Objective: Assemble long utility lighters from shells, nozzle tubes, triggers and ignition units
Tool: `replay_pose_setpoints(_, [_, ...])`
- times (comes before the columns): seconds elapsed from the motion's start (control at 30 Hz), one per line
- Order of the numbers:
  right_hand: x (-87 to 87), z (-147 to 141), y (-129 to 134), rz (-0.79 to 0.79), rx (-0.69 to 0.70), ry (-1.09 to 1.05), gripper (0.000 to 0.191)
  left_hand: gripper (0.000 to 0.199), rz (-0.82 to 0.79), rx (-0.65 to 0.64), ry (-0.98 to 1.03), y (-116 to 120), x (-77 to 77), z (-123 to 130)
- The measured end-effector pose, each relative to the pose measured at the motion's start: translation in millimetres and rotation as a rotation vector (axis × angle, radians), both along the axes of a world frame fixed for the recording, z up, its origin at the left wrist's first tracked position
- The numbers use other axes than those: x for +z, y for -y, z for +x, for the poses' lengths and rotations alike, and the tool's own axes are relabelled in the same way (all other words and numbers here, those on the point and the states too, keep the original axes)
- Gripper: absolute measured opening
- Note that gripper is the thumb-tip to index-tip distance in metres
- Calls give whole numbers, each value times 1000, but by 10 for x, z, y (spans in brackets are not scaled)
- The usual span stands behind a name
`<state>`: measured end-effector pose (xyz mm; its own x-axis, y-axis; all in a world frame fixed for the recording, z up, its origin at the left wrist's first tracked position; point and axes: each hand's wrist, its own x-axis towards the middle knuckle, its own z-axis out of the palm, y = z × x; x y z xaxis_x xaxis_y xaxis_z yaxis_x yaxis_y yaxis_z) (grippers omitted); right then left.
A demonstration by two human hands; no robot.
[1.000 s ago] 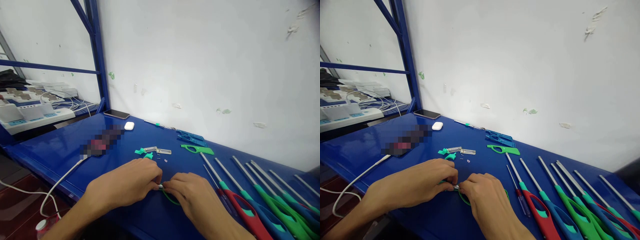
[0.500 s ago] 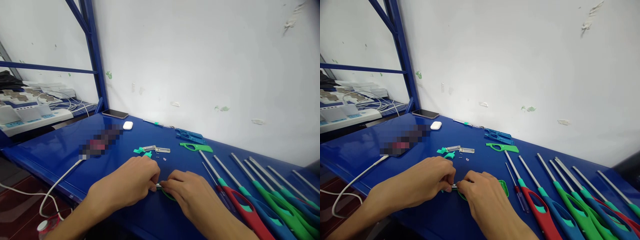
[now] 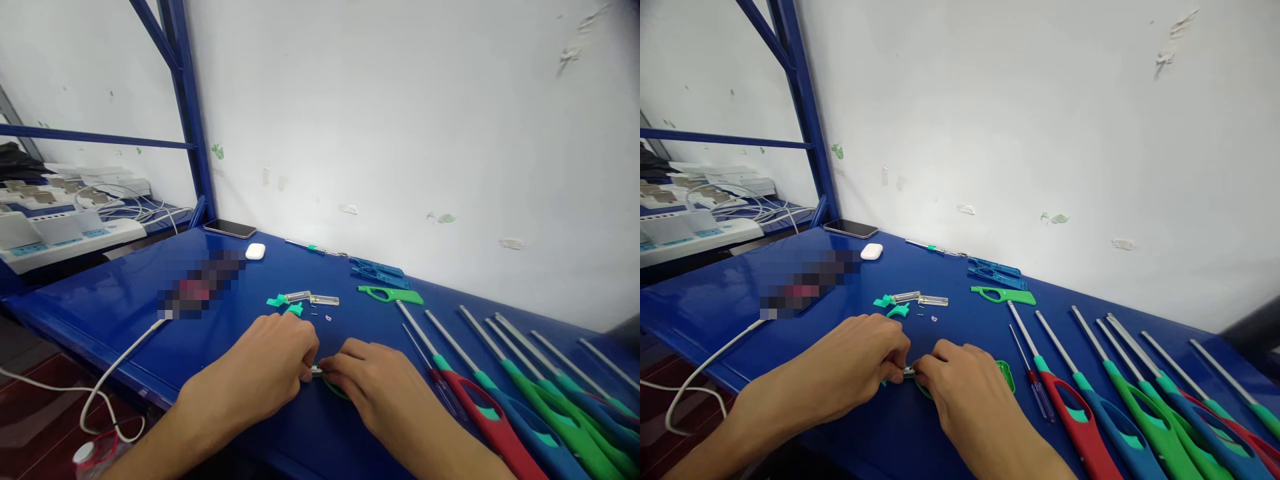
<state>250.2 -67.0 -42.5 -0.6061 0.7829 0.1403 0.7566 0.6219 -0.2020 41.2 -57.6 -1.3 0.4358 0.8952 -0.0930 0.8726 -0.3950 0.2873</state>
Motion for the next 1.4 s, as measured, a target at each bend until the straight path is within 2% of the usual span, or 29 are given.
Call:
replay_pose_setpoints(0.4, [70, -5, 30, -90, -9, -124, 19, 23, 2, 20, 0, 16, 24, 12])
replay_pose_setpoints(0.6, [98, 36, 46, -169, -26, -176, 37, 24, -2, 22, -8, 6, 18, 21])
replay_pose_setpoints(0.9, [123, 19, 33, -205, -34, -228, 27, 21, -5, 21, 7, -50, -8, 14])
replay_pose_setpoints(1.2, [125, 20, 29, -214, -36, -237, 25, 25, -28, 42, 18, -52, 48, 32])
replay_pose_setpoints(1.4, [152, -7, 46, -224, -50, -224, 25, 26, -35, 36, 44, -66, 34, 26])
